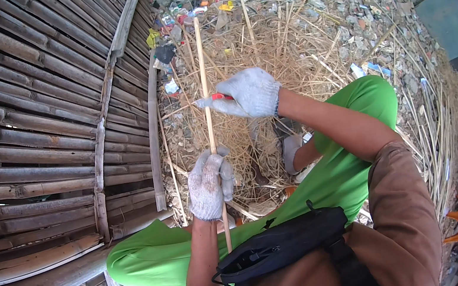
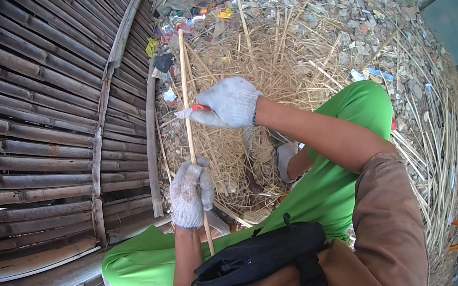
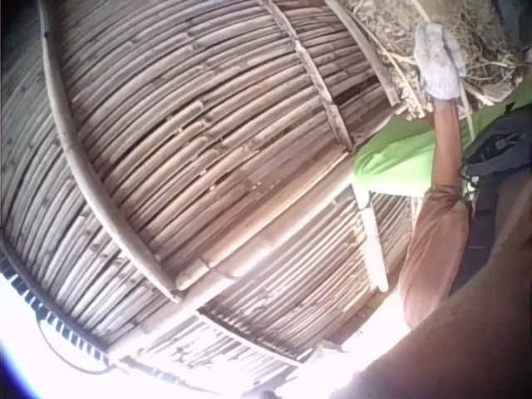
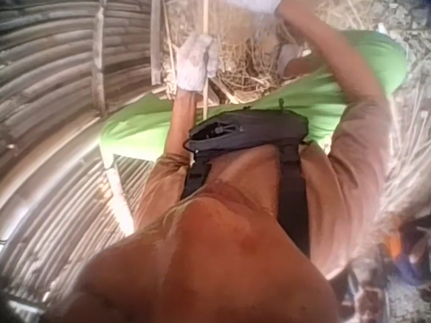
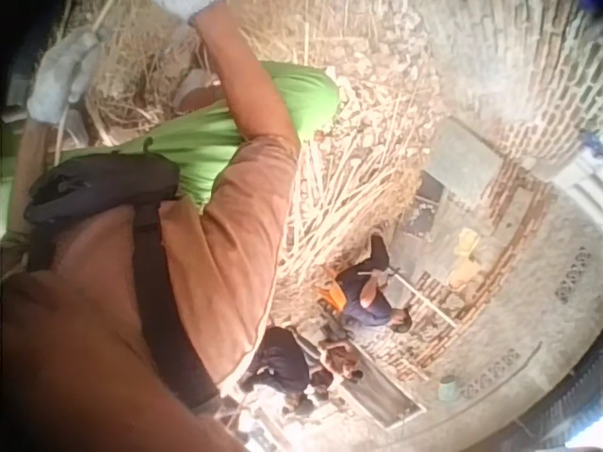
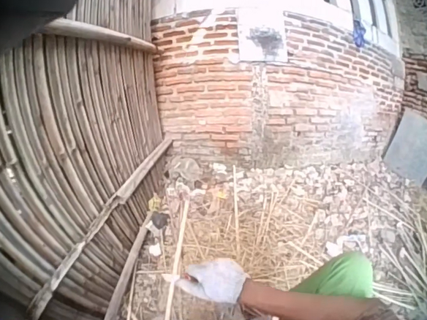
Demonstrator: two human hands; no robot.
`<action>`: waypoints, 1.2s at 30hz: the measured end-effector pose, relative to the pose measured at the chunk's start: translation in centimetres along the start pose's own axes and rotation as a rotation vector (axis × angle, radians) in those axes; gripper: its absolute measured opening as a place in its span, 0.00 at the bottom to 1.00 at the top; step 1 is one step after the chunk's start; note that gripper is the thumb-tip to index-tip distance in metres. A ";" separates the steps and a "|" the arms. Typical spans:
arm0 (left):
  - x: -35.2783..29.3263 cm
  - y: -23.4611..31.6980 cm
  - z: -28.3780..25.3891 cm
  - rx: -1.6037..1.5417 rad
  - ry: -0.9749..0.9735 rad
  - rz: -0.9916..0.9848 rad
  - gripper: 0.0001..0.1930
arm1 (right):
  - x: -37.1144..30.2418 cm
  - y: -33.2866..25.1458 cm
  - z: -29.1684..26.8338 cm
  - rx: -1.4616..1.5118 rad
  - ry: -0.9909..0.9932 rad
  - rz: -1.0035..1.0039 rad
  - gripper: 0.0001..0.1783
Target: The person uses a small tool to shave thin layers off a long bamboo stick while sitting on the ground.
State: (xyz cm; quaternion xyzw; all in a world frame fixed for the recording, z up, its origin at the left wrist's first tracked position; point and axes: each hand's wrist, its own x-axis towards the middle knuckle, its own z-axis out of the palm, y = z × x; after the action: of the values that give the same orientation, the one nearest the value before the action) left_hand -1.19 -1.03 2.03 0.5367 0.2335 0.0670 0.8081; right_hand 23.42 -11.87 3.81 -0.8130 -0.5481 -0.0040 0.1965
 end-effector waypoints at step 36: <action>0.5 -0.1 -1.2 -0.047 0.088 0.019 0.15 | -2.2 -3.3 2.5 0.163 -0.102 -0.230 0.21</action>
State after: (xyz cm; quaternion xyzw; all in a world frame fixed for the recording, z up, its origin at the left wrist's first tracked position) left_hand -1.33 0.06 1.41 0.5161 0.2620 0.1035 0.8089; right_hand 19.05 -11.99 2.08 -0.7252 -0.6455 0.0595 0.2321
